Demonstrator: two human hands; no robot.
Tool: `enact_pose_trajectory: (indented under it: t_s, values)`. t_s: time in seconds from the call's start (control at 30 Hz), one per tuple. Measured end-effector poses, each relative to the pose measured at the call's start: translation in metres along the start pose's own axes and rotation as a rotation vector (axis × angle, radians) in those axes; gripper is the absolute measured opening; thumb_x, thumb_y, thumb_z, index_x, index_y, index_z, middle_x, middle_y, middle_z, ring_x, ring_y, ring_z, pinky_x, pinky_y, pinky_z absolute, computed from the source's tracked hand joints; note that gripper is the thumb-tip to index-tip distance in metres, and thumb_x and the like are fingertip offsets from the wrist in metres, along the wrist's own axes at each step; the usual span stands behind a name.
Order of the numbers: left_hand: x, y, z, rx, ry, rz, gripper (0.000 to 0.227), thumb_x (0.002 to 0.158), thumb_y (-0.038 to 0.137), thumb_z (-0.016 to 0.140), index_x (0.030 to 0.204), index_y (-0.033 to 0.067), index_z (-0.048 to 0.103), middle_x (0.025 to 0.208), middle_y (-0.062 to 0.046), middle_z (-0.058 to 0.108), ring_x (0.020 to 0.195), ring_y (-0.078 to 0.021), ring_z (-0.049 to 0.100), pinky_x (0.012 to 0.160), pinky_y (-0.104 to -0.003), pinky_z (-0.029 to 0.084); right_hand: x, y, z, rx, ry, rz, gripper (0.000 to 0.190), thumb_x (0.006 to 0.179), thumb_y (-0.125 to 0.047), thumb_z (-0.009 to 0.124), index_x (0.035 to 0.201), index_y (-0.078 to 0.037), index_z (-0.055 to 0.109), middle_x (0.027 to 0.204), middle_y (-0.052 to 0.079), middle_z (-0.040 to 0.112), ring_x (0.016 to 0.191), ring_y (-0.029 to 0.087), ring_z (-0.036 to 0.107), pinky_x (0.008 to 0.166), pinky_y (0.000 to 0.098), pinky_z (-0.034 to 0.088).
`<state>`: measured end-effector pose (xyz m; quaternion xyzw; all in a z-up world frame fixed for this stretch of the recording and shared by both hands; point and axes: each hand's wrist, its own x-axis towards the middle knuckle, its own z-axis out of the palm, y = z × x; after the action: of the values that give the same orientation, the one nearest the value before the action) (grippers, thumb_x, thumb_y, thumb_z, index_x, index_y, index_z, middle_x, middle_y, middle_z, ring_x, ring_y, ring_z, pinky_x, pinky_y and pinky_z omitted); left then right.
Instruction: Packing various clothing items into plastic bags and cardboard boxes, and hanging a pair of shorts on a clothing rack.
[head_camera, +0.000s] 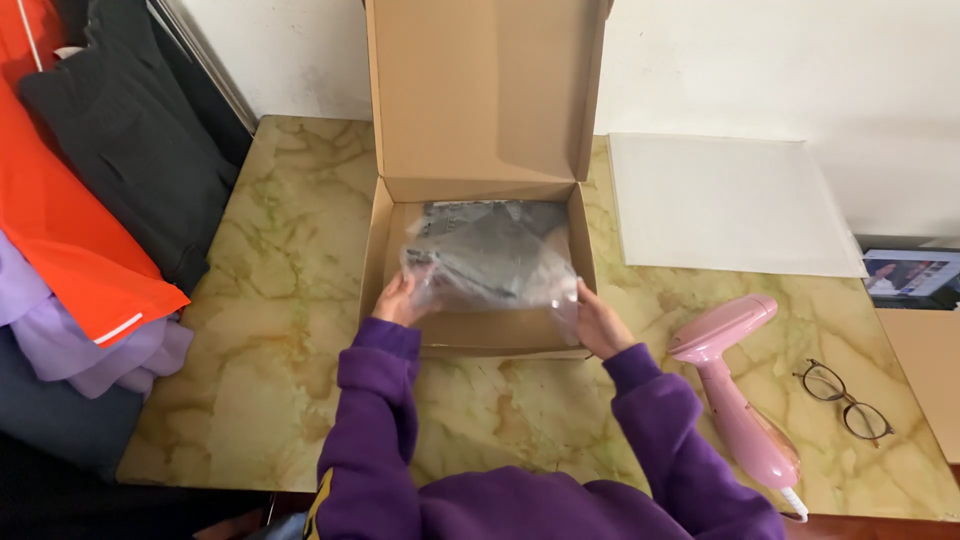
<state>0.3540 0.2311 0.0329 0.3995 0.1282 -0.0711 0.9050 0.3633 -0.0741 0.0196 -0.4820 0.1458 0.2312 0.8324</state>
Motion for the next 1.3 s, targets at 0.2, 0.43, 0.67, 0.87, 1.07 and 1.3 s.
enact_pose_trajectory:
  t_s: [0.2, 0.43, 0.67, 0.87, 1.07, 1.3]
  values:
    - [-0.006, 0.008, -0.016, 0.554, 0.083, -0.103, 0.081, 0.073, -0.003, 0.066, 0.136, 0.0166, 0.020, 0.104, -0.022, 0.059, 0.070, -0.0339, 0.064, 0.054, -0.034, 0.057, -0.059, -0.030, 0.048, -0.085, -0.075, -0.166, 0.063, 0.075, 0.003, 0.052, 0.132, -0.012, 0.030, 0.117, 0.017, 0.050, 0.104, 0.029, 0.053, 0.081, 0.0413, 0.045]
    - [-0.053, 0.028, 0.003, 0.417, 0.263, -0.094, 0.062, 0.077, 0.016, 0.066, 0.128, 0.0275, 0.033, 0.090, -0.022, 0.061, 0.067, -0.0358, 0.063, 0.053, -0.037, 0.057, -0.076, -0.020, 0.010, -0.108, 0.064, -0.286, 0.063, 0.071, 0.007, 0.057, 0.129, -0.010, 0.038, 0.091, 0.025, 0.059, 0.073, 0.033, 0.063, 0.058, 0.0413, 0.053]
    - [-0.080, 0.008, -0.029, 0.309, 0.207, -0.041, 0.036, 0.077, 0.016, 0.064, 0.112, 0.0180, 0.054, 0.093, -0.023, 0.057, 0.060, -0.0300, 0.063, 0.049, -0.030, 0.056, -0.114, -0.027, -0.003, -0.192, 0.136, -0.231, 0.043, 0.074, 0.003, 0.055, 0.117, -0.002, 0.051, 0.093, 0.026, 0.061, 0.077, 0.026, 0.062, 0.069, 0.0369, 0.051]
    - [-0.085, -0.021, -0.025, 0.171, 0.438, 0.124, 0.024, 0.080, 0.012, 0.062, 0.103, 0.0142, 0.055, 0.089, -0.017, 0.056, 0.066, -0.0245, 0.063, 0.056, -0.023, 0.057, -0.089, -0.004, -0.047, -0.233, 0.391, -0.369, 0.022, 0.074, -0.002, 0.065, 0.096, 0.000, 0.059, 0.081, 0.011, 0.060, 0.064, 0.017, 0.061, 0.061, 0.0248, 0.053]
    - [-0.100, -0.023, 0.006, -0.069, 0.391, 0.148, 0.018, 0.086, 0.011, 0.051, 0.104, 0.0096, 0.051, 0.099, -0.023, 0.053, 0.085, -0.0350, 0.061, 0.072, -0.033, 0.056, -0.121, -0.029, -0.001, -0.299, 0.315, -0.270, 0.033, 0.082, -0.010, 0.057, 0.113, -0.005, 0.049, 0.088, 0.014, 0.058, 0.075, 0.025, 0.062, 0.066, 0.0328, 0.052]
    - [-0.114, -0.024, 0.030, 0.160, 0.118, 0.208, 0.039, 0.089, 0.025, 0.043, 0.120, 0.0016, 0.045, 0.123, -0.020, 0.048, 0.108, -0.0270, 0.052, 0.087, -0.038, 0.046, -0.108, -0.012, 0.047, -0.934, 0.045, -0.283, 0.037, 0.083, -0.021, 0.055, 0.118, -0.011, 0.051, 0.088, 0.018, 0.066, 0.066, 0.028, 0.067, 0.056, 0.0369, 0.054]
